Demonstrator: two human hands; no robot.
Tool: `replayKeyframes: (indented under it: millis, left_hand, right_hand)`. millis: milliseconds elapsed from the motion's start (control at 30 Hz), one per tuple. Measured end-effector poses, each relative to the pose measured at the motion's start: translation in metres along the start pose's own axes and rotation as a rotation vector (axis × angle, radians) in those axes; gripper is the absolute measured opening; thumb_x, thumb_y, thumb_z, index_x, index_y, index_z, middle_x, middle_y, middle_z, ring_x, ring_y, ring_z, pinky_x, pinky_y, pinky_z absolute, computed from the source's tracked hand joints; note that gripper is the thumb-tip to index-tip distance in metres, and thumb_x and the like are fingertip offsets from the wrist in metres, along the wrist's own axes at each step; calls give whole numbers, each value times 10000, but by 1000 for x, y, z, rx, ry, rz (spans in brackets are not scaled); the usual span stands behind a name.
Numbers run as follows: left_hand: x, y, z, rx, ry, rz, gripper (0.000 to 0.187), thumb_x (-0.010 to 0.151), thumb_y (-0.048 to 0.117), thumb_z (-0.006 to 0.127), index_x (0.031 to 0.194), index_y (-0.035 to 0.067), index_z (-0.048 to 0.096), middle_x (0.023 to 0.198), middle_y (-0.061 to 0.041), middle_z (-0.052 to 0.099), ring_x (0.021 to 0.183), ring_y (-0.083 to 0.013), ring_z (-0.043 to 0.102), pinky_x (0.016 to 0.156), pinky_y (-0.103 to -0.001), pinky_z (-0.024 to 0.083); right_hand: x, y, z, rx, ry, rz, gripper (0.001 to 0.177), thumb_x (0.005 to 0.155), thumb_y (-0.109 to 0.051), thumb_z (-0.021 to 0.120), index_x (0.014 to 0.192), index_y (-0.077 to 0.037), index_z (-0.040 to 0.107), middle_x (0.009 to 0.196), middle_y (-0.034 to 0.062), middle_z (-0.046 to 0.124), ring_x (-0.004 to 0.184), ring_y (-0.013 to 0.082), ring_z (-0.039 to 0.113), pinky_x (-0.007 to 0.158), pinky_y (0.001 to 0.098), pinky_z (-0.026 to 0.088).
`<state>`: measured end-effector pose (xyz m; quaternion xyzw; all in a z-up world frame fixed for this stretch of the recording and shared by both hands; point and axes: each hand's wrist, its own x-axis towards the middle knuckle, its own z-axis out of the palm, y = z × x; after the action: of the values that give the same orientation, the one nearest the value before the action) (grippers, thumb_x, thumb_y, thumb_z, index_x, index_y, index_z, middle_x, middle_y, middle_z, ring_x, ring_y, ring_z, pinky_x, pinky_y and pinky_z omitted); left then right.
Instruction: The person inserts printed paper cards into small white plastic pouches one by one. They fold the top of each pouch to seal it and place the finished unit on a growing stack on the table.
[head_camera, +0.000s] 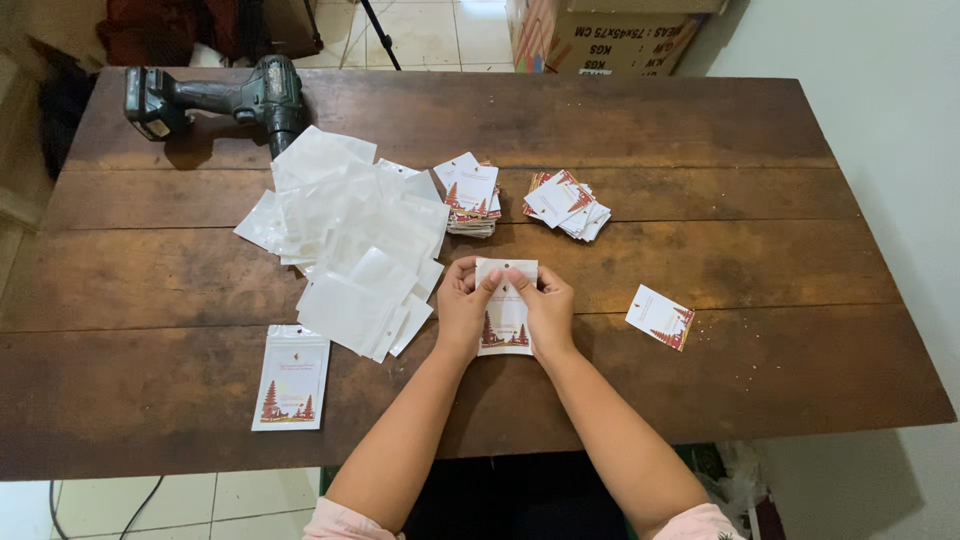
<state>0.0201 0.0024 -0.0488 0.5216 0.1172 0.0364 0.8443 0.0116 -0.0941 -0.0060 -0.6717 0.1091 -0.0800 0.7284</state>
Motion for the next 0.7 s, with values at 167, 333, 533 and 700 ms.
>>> replayKeyframes:
  millis: [167, 333, 533, 700]
  left_hand:
    - [2, -4, 2, 12, 33, -4, 327, 782, 168, 700, 1039, 75, 520, 761, -37, 679, 631, -110, 644, 532, -222, 563]
    - [-11, 16, 8, 237, 115, 50, 375, 708, 227, 775, 980, 88, 558, 791, -51, 674, 684, -130, 638, 584, -251, 550]
    - [-14, 22, 11, 498, 189, 27, 369, 637, 348, 815, 885, 128, 652, 752, -55, 649, 736, -166, 612, 678, -311, 507]
    - [-14, 19, 12, 351, 196, 2, 217, 788, 318, 705, 866, 115, 694, 692, -26, 645, 674, -86, 548, 626, -257, 489]
  right_hand:
    - [-3, -7, 3, 100, -4, 60, 192, 855, -296, 635, 726, -158, 670, 563, -91, 528, 526, -16, 447, 481, 103, 328]
    - [17, 33, -8, 97, 29, 62, 242, 869, -319, 623, 714, -142, 682, 561, -76, 535, 515, -3, 433, 469, 116, 347]
    - [25, 55, -9, 106, 23, 49, 241, 861, -306, 630, 682, -150, 671, 494, -71, 504, 437, -11, 421, 402, 102, 308]
    - [10, 15, -3, 139, 26, 71, 249, 866, -291, 625, 681, -131, 673, 496, -53, 518, 424, 2, 438, 390, 113, 326]
